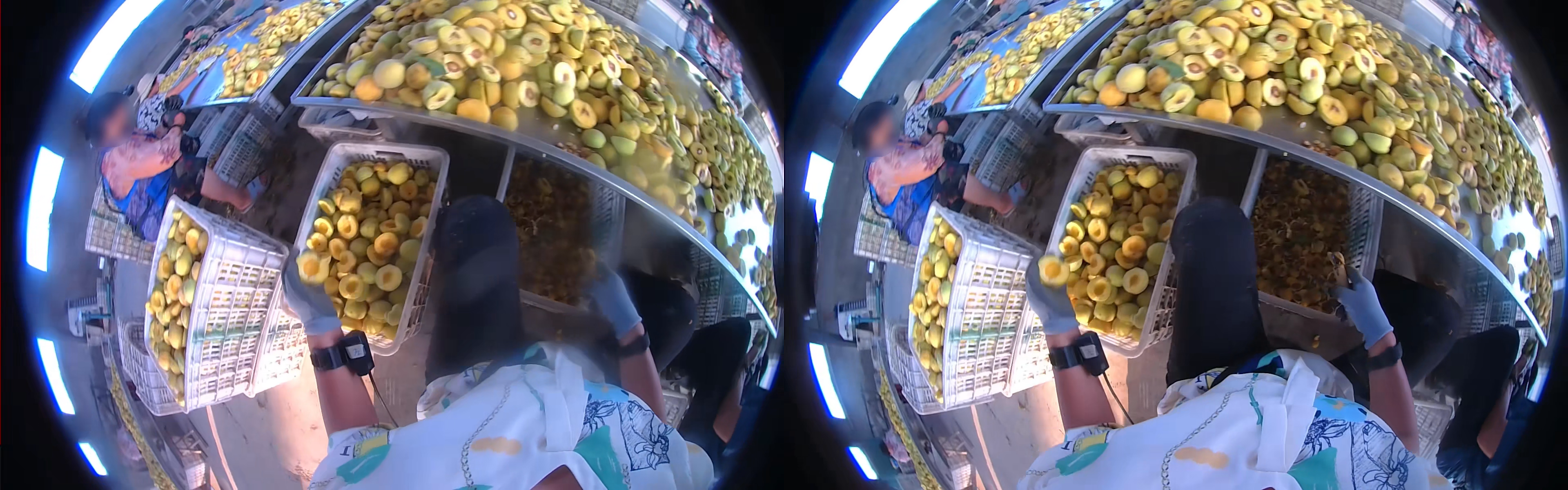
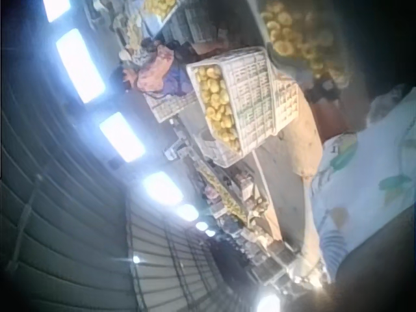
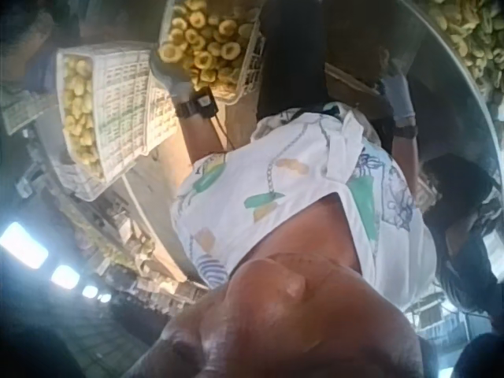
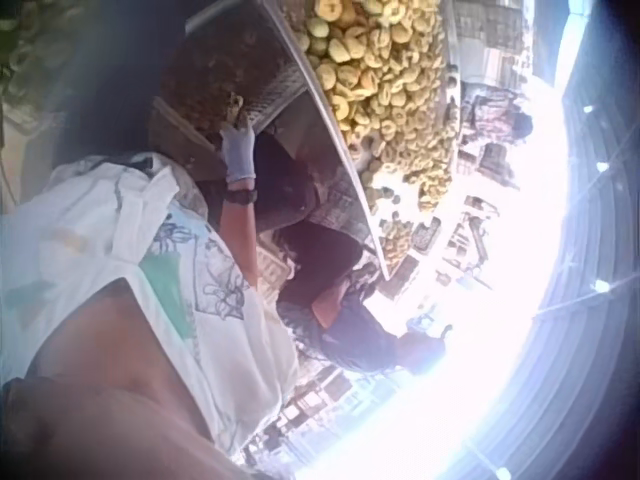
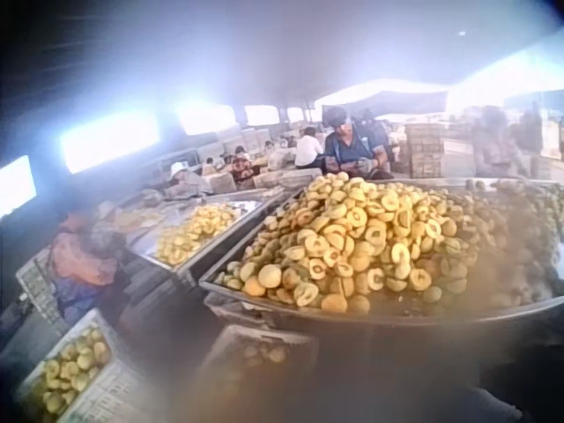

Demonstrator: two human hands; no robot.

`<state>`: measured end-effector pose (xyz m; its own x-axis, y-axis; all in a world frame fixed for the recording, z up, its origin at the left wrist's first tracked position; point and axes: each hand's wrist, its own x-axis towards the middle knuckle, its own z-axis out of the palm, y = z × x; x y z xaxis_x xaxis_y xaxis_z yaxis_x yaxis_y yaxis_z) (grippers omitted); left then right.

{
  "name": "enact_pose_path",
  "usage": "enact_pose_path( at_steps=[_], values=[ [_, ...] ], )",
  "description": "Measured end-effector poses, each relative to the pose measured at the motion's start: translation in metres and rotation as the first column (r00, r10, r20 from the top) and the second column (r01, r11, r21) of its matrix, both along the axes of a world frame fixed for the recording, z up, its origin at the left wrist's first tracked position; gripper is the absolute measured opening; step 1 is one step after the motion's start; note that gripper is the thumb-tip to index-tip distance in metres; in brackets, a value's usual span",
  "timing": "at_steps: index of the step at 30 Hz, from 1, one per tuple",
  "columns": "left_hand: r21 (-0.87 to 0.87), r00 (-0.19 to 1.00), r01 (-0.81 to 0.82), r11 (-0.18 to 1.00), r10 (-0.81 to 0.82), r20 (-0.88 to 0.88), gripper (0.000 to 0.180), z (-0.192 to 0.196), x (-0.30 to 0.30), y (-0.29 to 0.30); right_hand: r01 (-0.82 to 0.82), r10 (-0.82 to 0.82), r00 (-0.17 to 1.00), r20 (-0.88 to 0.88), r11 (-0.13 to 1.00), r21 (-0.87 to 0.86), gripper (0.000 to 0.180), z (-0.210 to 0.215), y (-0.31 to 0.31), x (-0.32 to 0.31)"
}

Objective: The person uses a specialized tool to remove the pits from apricots and then places the pitted fruit into a basket.

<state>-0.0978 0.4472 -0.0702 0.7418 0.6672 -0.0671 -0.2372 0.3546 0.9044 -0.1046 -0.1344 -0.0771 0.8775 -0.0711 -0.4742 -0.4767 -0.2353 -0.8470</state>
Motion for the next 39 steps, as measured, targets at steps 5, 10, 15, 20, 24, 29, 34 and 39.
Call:
enact_pose_path(
  at_steps=[5, 10, 15, 20, 24, 29, 34, 39],
  values=[
    [0.555, 0.917, 0.035, 0.831, 0.195, -0.349, 0.028, -0.095, -0.066, -0.017, -0.401, 0.446, 0.895, -0.026, 0.778, -0.484, 0.041, -0.085, -0.035, -0.012],
    [0.722, 0.571, 0.587, 0.367, 0.445, -0.69, 0.031, -0.072, -0.024, -0.113, -0.376, 0.492, 0.854, -0.168, 0.362, -0.853, 0.031, -0.082, -0.043, 0.014],
    [0.753, 0.741, 0.581, 0.309, 0.182, -0.646, 0.028, -0.143, 0.074, -0.113, -0.151, 0.328, 0.91, 0.253, 0.832, -0.534, 0.026, -0.131, -0.055, -0.02],
    [0.676, 0.718, 0.657, 0.333, -0.002, -0.696, 0.028, -0.125, 0.152, -0.104, -0.156, 0.893, 0.442, -0.083, -0.015, -0.988, 0.026, -0.112, -0.006, -0.025],
    [0.73, 0.713, 0.671, 0.131, 0.157, -0.684, 0.028, -0.051, 0.204, -0.157, -0.151, 0.175, 0.984, -0.033, 0.719, -0.678, 0.027, -0.122, -0.053, -0.085],
    [0.937, 0.977, 0.168, 0.308, -0.179, -0.116, 0.021, 0.041, 0.219, -0.201, -0.168, 0.088, 0.974, -0.208, 0.899, -0.405, 0.042, -0.134, -0.013, -0.038],
    [0.953, 0.904, 0.091, 0.289, -0.424, 0.043, 0.019, 0.098, 0.254, -0.25, -0.564, 0.775, 0.522, -0.358, -0.002, -0.826, 0.036, -0.067, 0.002, -0.026],
    [0.849, 0.892, 0.399, -0.347, -0.069, -0.447, 0.036, 0.103, 0.306, -0.304, -0.233, 0.657, 0.751, 0.068, 0.359, -0.904, 0.039, -0.023, 0.004, -0.016]
  ],
)
